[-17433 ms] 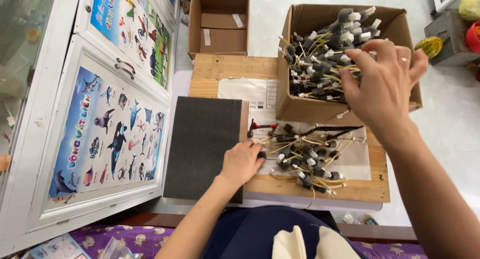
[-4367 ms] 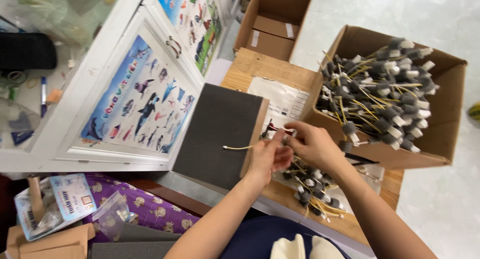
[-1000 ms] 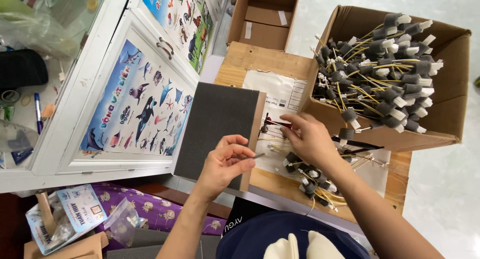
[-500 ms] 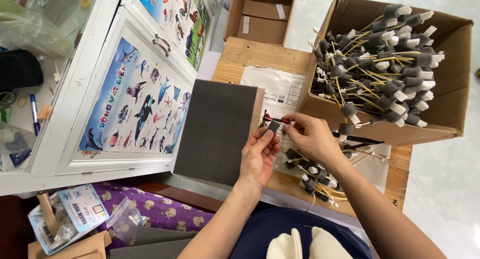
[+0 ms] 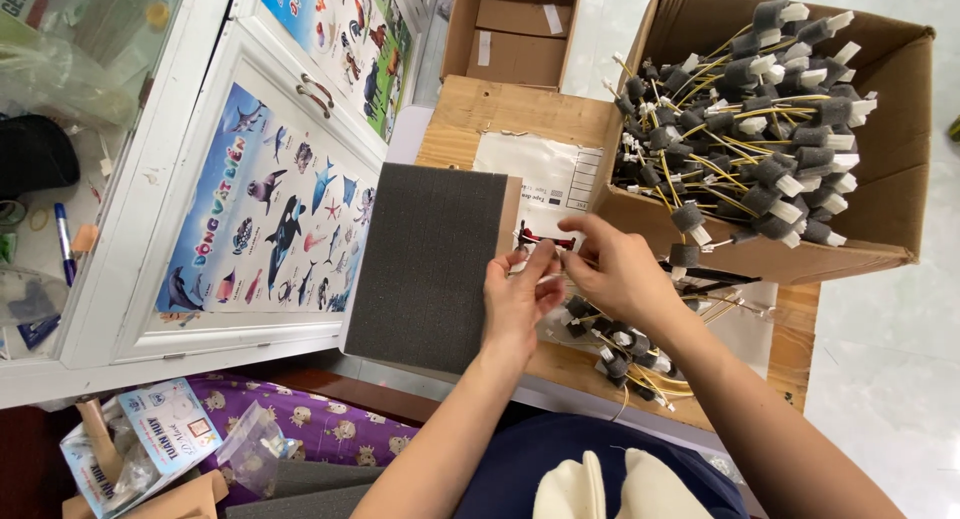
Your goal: Wrap foam tape around cable connectors and organize them into boxes.
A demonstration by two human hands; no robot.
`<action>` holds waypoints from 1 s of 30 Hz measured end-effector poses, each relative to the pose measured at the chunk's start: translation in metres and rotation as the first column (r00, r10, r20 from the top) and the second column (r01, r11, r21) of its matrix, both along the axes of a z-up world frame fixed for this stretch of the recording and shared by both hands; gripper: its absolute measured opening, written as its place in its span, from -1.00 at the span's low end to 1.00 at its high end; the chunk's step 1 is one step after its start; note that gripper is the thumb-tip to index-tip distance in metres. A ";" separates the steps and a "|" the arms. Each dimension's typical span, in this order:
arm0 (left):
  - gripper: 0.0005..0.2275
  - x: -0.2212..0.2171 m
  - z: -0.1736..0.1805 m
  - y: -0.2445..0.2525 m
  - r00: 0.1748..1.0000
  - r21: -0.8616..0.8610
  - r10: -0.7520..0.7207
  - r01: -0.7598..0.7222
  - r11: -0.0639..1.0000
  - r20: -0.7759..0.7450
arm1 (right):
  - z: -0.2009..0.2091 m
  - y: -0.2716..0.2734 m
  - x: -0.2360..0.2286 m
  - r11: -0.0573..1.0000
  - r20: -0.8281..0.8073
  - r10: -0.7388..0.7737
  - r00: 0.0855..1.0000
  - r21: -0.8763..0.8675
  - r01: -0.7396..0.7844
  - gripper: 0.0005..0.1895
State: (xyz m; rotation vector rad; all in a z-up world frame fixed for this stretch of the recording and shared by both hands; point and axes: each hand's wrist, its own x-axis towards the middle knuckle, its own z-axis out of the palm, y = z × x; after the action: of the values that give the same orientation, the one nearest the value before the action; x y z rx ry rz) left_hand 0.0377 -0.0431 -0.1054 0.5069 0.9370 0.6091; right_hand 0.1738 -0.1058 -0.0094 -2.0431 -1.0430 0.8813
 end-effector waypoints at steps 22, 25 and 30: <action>-0.59 -0.037 0.083 0.038 0.886 0.174 -0.421 0.391 0.904 0.195 | 0.045 -0.026 -0.008 0.967 -0.155 0.165 0.974 0.220 -0.128 -0.87; -0.57 -0.043 0.087 0.042 0.861 0.015 -0.387 0.405 0.914 0.330 | 0.047 -0.030 -0.005 0.816 0.374 0.183 0.909 0.458 -0.353 -0.90; -0.67 -0.047 0.085 0.031 0.845 0.154 -0.470 0.445 0.882 0.255 | 0.050 -0.032 -0.005 0.815 0.472 0.122 0.873 0.454 -0.360 -0.88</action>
State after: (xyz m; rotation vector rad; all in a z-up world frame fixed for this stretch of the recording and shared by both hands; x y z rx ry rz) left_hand -0.0089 -0.0120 -0.0199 0.6778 0.4850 0.2744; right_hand 0.1687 -0.1379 0.0409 -1.6615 -1.6168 0.1972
